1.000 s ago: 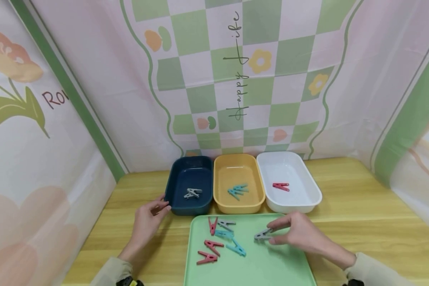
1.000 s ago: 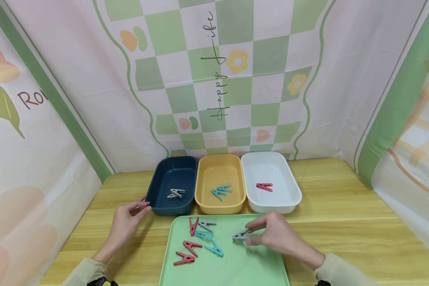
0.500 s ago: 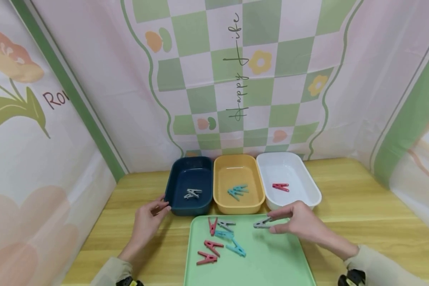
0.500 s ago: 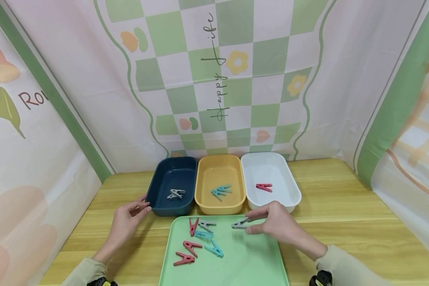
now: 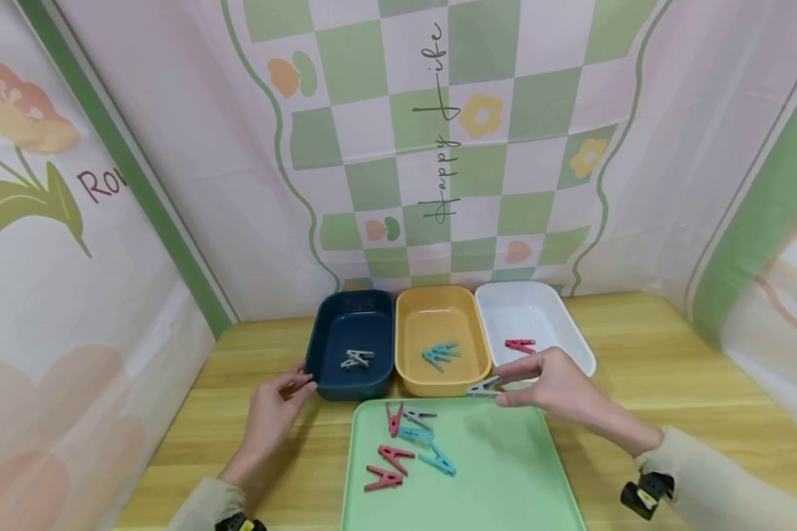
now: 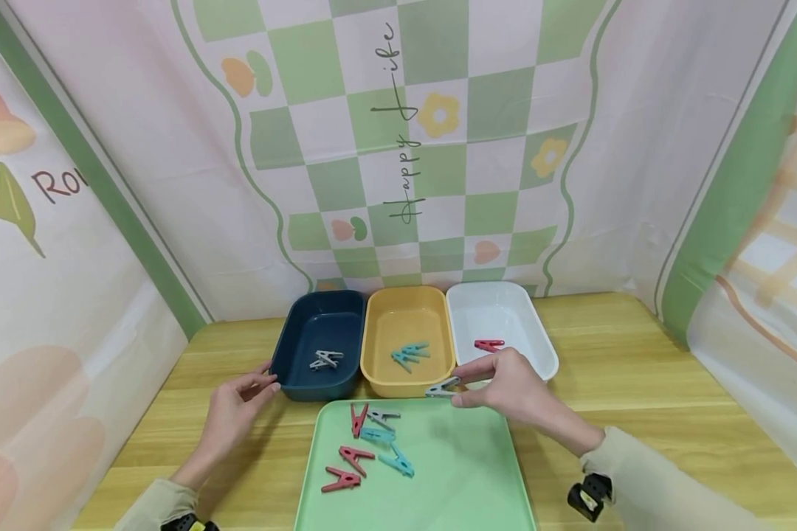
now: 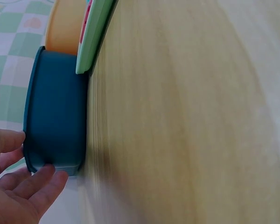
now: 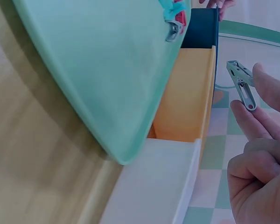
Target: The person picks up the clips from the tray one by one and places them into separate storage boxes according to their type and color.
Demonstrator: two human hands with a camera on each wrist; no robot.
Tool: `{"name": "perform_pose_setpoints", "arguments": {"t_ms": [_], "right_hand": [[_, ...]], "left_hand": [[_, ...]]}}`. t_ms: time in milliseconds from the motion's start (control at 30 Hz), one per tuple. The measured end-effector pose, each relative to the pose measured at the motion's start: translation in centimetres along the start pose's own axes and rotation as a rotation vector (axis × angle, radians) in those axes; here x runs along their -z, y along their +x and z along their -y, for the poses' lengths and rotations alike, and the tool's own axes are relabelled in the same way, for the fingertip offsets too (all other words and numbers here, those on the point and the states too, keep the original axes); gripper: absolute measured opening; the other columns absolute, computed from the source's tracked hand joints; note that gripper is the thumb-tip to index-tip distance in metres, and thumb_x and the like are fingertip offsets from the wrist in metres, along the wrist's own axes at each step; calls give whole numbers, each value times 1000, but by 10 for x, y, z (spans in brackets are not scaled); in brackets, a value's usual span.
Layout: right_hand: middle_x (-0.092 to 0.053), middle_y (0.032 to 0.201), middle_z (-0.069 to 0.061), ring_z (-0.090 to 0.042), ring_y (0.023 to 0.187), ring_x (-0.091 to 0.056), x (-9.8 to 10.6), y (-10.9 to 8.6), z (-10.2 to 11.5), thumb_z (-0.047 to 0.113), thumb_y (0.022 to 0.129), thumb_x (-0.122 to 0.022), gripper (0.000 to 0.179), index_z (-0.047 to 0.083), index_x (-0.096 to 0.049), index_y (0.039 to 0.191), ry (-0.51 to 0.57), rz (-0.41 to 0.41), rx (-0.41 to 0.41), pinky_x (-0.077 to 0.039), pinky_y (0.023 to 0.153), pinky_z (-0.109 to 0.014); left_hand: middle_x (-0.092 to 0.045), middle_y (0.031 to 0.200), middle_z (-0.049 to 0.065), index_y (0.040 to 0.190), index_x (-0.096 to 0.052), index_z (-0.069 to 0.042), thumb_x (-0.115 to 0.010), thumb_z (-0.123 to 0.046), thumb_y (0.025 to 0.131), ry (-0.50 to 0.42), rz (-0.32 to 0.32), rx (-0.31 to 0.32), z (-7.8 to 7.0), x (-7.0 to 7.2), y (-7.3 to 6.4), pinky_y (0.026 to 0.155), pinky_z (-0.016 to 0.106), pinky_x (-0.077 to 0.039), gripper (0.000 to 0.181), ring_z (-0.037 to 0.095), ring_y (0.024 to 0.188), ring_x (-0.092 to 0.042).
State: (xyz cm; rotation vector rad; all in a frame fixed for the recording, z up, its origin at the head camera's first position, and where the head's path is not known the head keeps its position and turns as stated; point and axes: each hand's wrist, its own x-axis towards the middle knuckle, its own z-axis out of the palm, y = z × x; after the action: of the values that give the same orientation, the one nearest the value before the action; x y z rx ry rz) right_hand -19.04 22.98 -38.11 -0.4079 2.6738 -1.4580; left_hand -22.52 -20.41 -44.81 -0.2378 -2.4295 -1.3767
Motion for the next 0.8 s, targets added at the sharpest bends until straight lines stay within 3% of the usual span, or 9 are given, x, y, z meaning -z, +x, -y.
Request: {"name": "perform_pose_setpoints", "arguments": {"t_ms": [167, 300, 367, 567, 800], "right_hand": [[-72, 96, -6, -15, 88, -67, 3, 6, 6, 30, 67, -87, 43, 10, -74, 102, -8, -36, -23, -55, 67, -26], [-71, 100, -4, -22, 108, -60, 6, 11, 12, 35, 67, -86, 45, 12, -74, 103, -27, -51, -17, -53, 86, -38], [-71, 100, -4, -24, 110, -59, 7, 14, 15, 35, 68, -86, 45, 12, -74, 104, -28, -50, -15, -52, 88, -40], [-72, 96, -8, -18, 90, -67, 9, 21, 19, 29, 70, -85, 47, 6, -71, 109, 21, -47, 5, -54, 74, -25], [-72, 95, -8, -19, 86, -67, 9, 32, 23, 32, 70, -85, 48, 6, -71, 109, 21, -60, 1, -55, 73, -26]], "left_hand": [[-62, 123, 10, 93, -73, -8, -74, -8, 83, 2, -2, -10, 0, 0, 0, 78, 30, -55, 10, 26, 107, -62], [-62, 123, 9, 94, -73, -7, -73, -8, 84, 7, -4, -11, 2, 0, 0, 78, 30, -55, 10, 25, 107, -62], [-62, 123, 9, 94, -73, -7, -73, -7, 84, 8, -6, -8, 2, 0, 0, 78, 29, -55, 10, 25, 107, -62], [-62, 124, 9, 93, -73, -8, -73, -7, 84, 4, -2, -1, 1, 0, 1, 78, 28, -55, 9, 25, 107, -62], [-61, 125, 8, 95, -72, -3, -73, -9, 85, 14, 6, 1, 0, 0, 0, 78, 28, -55, 13, 23, 109, -61]]}}
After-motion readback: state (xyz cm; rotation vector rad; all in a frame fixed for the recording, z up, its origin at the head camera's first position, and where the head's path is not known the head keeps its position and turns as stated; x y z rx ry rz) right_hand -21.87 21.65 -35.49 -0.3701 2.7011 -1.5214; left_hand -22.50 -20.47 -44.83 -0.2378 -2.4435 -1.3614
